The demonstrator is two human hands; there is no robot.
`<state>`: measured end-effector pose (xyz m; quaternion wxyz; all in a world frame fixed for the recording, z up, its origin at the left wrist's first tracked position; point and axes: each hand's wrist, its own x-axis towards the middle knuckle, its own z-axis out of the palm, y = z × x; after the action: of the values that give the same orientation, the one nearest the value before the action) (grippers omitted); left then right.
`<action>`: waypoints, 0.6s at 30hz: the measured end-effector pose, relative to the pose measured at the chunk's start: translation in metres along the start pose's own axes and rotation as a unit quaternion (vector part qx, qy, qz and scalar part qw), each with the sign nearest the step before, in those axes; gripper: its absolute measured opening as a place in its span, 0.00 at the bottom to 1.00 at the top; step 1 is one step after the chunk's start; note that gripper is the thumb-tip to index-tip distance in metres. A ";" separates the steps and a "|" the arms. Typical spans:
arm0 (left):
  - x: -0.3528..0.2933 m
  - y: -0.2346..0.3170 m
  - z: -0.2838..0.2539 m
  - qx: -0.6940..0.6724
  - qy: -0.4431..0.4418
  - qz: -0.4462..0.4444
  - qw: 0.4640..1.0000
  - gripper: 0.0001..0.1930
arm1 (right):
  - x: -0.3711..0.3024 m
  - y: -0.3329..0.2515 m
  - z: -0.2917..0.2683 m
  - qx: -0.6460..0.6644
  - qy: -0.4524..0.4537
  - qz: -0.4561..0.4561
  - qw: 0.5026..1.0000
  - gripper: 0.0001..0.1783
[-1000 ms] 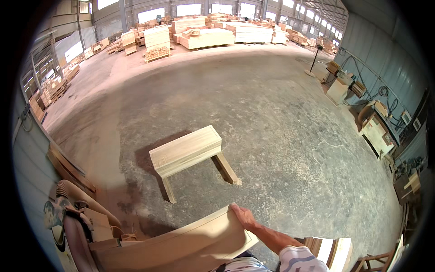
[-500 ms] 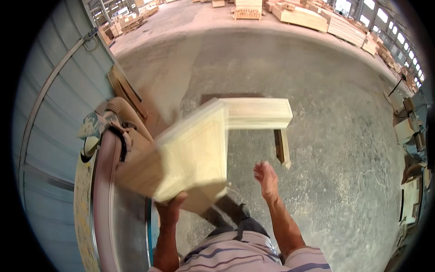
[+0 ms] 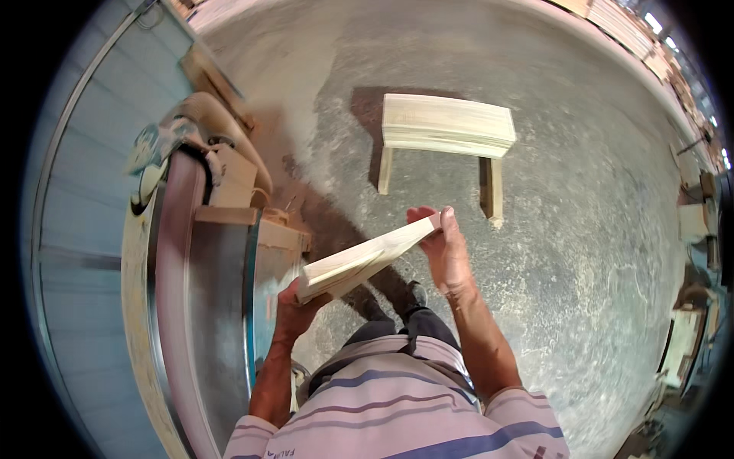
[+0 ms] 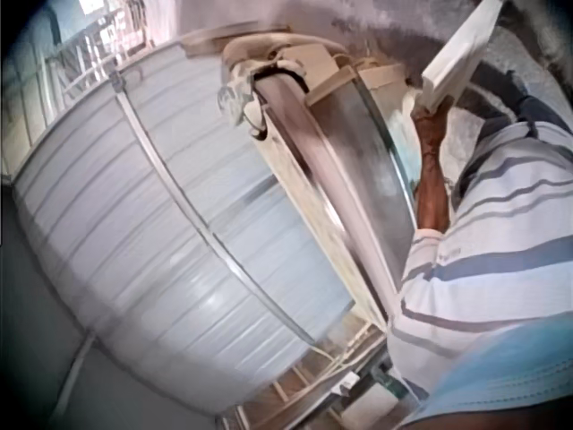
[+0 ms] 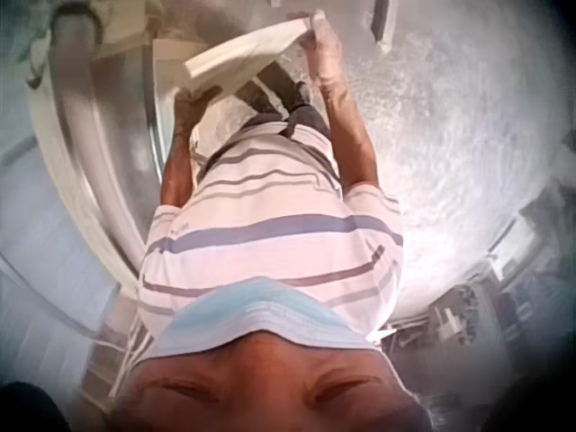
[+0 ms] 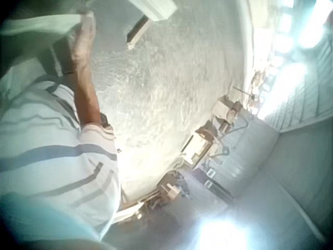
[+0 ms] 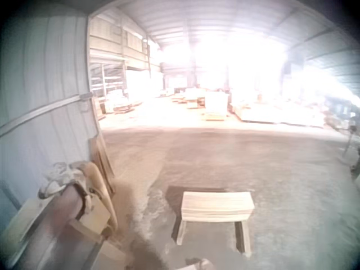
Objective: The person walks through a workshop carrying a bucket, then places it down. They pick up a carved wooden panel and repeatedly rub its surface against a stationary belt sander. The person flips the panel to sand different sides and edges, then stacks the finished piece on a small wooden stand.
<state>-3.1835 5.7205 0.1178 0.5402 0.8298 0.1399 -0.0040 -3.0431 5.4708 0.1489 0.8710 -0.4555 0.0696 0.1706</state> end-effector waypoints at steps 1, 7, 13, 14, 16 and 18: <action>-0.001 -0.006 0.001 -0.003 0.000 0.000 1.000 0.19 | -0.001 0.001 0.002 -0.046 0.005 0.001 0.999 0.35; 0.002 -0.016 0.011 -0.050 0.010 -0.011 0.999 0.12 | 0.000 -0.011 -0.003 -0.069 0.009 0.017 0.997 0.29; 0.011 -0.010 0.021 -0.068 -0.010 -0.002 0.998 0.11 | -0.005 -0.018 -0.018 -0.134 0.055 -0.078 0.986 0.23; 0.012 -0.013 0.024 -0.060 -0.010 0.004 0.998 0.11 | -0.010 -0.024 -0.014 -0.222 0.086 -0.152 0.959 0.23; 0.015 -0.018 0.027 -0.061 -0.012 0.011 0.998 0.11 | -0.029 -0.040 0.013 -0.314 0.123 -0.276 0.900 0.22; 0.018 -0.011 0.029 -0.073 -0.026 0.014 0.997 0.11 | -0.050 -0.041 0.031 -0.333 0.043 -0.319 0.886 0.22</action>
<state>-3.1649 5.7027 0.0934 0.6030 0.7895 0.1143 -0.0080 -3.0765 5.4631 0.2119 0.6719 -0.7231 -0.1032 -0.1228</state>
